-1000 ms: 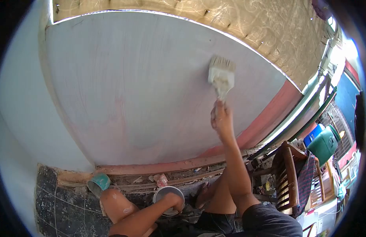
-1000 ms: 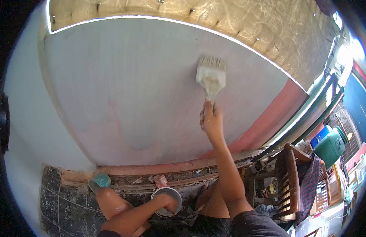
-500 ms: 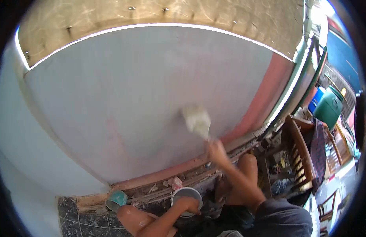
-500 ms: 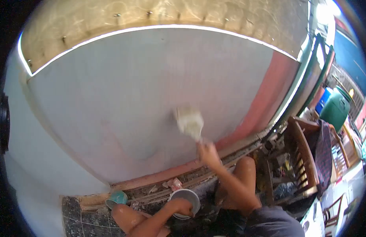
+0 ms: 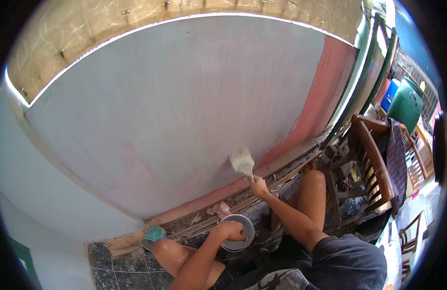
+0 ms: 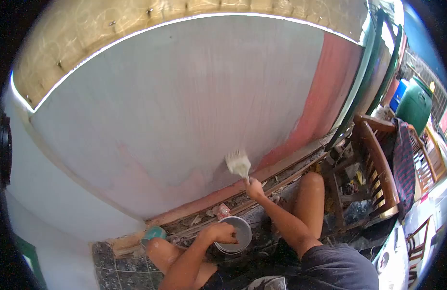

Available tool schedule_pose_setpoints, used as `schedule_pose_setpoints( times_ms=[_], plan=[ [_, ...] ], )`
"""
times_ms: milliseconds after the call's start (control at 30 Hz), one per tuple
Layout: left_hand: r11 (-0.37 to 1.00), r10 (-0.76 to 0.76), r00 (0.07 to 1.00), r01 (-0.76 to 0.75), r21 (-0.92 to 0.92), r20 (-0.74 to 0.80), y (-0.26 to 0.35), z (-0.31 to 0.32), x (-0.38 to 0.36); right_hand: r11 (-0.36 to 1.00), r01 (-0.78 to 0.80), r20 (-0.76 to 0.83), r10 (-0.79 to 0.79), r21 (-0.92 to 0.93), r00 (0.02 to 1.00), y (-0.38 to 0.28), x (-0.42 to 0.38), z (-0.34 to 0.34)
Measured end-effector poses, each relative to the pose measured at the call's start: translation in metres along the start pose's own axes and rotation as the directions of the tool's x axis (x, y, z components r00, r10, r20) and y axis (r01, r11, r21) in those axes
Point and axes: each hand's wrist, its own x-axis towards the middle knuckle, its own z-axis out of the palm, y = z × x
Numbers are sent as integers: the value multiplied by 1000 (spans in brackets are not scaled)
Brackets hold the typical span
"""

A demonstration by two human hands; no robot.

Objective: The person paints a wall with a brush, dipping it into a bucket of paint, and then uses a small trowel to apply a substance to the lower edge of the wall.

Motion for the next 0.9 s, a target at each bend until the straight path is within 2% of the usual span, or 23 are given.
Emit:
schedule_pose_setpoints(
  times_ms=[33,133,200,233,300,333,400,433,467,567,700,733,767,800,833,867,900],
  plan=[
    [1000,5,1000,-5,-9,-29,-2,1,1,989,-137,93,142,-50,986,12,-6,0],
    [999,32,997,-35,-35,-74,1,9,0,931,55,130,-8,-361,991,49,28,-14],
    [998,55,996,-58,-34,-76,7,7,-9,746,348,262,-237,-568,936,36,80,-56],
    [998,51,997,-52,-17,-62,9,7,-14,991,18,370,32,-129,928,-10,90,-98],
    [999,37,998,-36,22,-47,10,3,-22,947,49,386,82,-318,919,-123,77,-180],
    [999,22,999,-21,31,-34,7,4,-22,951,54,370,66,-305,927,-164,65,-214],
    [999,-3,1000,4,39,-21,1,7,-17,904,354,336,-266,-238,904,-191,86,-268],
    [1000,11,999,-10,27,-43,3,2,-16,935,233,278,-156,-268,948,-255,44,-298],
    [999,29,998,-28,16,-58,7,-2,-19,872,407,139,-382,-271,913,-275,32,-316],
    [995,99,993,-101,-24,-66,4,-2,-13,886,446,-51,-455,-126,889,-336,14,-353],
    [989,95,995,-96,-115,-14,0,-7,-5,852,520,-186,-504,53,844,-325,26,-328],
    [985,110,993,-113,-128,-36,-1,-8,-6,888,459,-144,-450,33,881,-305,37,-308],
    [981,122,991,-130,-143,-60,-2,-9,-6,917,398,-99,-395,10,913,-275,53,-279],
    [976,134,987,-146,-160,-86,-2,-8,-7,927,375,-150,-368,15,917,-233,66,-235],
    [972,137,985,-154,-175,-105,-2,-6,-9,957,277,-155,-262,82,952,-187,70,-191],
    [970,136,982,-159,-187,-127,-3,-5,-11,967,252,-152,-244,32,958,-145,65,-151],
    [967,134,980,-162,-195,-151,-5,-5,-12,916,391,-371,-395,-89,840,-96,60,-101]
  ],
)
